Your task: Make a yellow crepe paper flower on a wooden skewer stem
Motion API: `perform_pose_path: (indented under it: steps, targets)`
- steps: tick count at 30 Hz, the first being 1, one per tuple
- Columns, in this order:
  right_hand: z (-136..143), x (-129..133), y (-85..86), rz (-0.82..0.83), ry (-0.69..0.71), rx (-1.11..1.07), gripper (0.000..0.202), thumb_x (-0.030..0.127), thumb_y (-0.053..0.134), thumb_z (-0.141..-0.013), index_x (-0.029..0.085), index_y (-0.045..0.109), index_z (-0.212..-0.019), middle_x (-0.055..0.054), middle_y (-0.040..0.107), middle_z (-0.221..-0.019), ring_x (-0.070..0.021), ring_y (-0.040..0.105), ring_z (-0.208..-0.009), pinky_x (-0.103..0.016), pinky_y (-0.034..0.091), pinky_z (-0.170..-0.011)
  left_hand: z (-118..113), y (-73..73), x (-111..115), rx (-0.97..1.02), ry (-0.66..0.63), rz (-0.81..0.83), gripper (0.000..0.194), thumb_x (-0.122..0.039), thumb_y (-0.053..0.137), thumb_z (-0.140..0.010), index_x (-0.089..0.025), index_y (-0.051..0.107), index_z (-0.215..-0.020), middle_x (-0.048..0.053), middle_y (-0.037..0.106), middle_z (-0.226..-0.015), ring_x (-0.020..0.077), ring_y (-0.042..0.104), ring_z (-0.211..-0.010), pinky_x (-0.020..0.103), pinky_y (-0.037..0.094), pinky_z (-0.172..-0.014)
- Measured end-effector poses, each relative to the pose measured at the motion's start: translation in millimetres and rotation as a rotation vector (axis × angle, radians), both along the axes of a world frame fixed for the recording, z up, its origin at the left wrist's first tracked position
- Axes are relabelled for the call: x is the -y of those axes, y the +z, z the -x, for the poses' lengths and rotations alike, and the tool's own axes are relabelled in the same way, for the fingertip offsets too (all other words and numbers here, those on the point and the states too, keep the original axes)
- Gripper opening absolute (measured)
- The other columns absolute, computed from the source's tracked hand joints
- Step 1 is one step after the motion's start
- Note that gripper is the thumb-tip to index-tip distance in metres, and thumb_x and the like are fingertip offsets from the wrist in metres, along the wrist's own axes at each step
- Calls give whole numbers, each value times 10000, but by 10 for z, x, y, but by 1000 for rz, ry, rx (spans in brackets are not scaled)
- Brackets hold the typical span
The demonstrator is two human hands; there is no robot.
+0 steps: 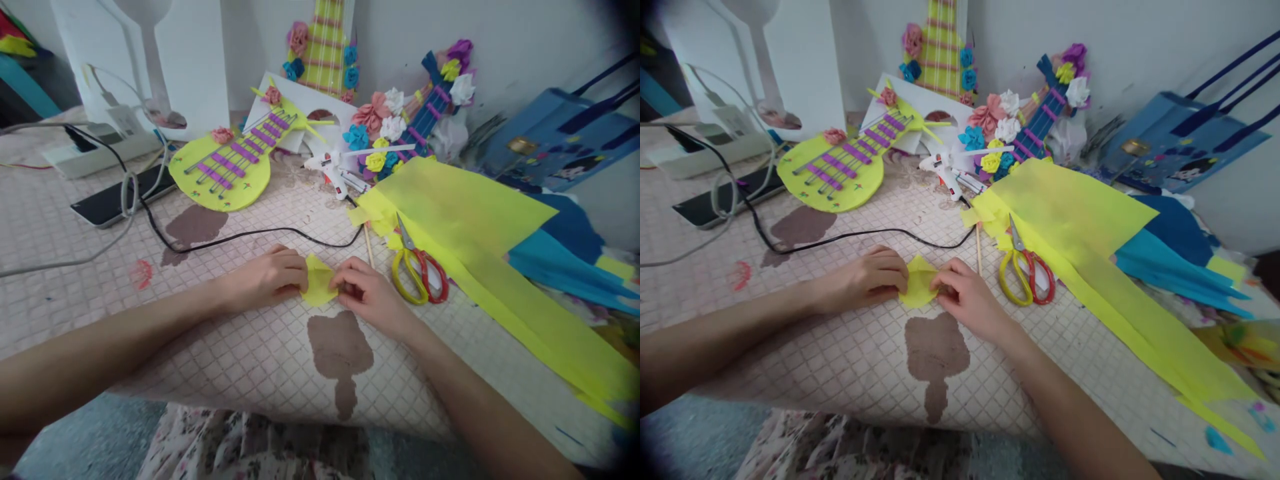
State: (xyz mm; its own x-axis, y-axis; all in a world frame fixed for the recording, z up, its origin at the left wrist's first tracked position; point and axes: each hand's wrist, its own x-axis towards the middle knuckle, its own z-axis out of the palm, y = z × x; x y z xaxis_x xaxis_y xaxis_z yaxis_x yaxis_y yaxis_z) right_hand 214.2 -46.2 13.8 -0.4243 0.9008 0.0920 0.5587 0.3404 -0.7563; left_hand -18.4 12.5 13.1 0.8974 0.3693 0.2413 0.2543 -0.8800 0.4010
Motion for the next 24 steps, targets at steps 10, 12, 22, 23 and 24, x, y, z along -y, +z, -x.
perform_pose_path:
  steps: [10, 12, 22, 23, 24]
  targets:
    - [-21, -13, -13, -23, 107, 39, 141, 128, 526, -817, 235, 586, -886, -13, 488, -930, -106, 481, -691, -260, 416, -629, 73, 56, -54, -2, -12, 133, 78, -189, 514, -869, -184, 591, -880, 44, 640, -910, 172, 565, -910, 338, 377, -885]
    - [-26, -10, -23, -8, 129, 39, 158, 134, 533, -818, 239, 582, -926, -15, 483, -970, -93, 473, -662, -254, 412, -610, 81, 61, -56, -4, -5, 160, 58, -185, 533, -858, -181, 584, -885, 42, 638, -908, 173, 564, -911, 342, 378, -891]
    - [40, -9, -33, -36, 73, 79, 34, 202, 553, -842, 223, 578, -835, -11, 529, -901, -111, 509, -695, -260, 396, -624, 50, 10, -46, 54, 10, 253, 112, -215, 522, -875, -156, 606, -830, 48, 609, -855, 143, 558, -808, 283, 424, -781]
    - [56, -9, -36, -32, 49, 87, 23, 205, 563, -836, 221, 577, -826, -8, 533, -894, -108, 507, -680, -261, 392, -618, 38, -8, -38, 70, 27, 258, 108, -205, 522, -869, -152, 603, -821, 45, 602, -843, 139, 554, -793, 275, 426, -764]
    - [72, -9, -38, -31, 25, 96, 19, 207, 572, -830, 218, 575, -815, -6, 536, -886, -105, 506, -669, -261, 389, -613, 24, -21, -28, 84, 44, 261, 105, -193, 522, -863, -149, 600, -808, 42, 594, -829, 134, 549, -778, 267, 427, -748]
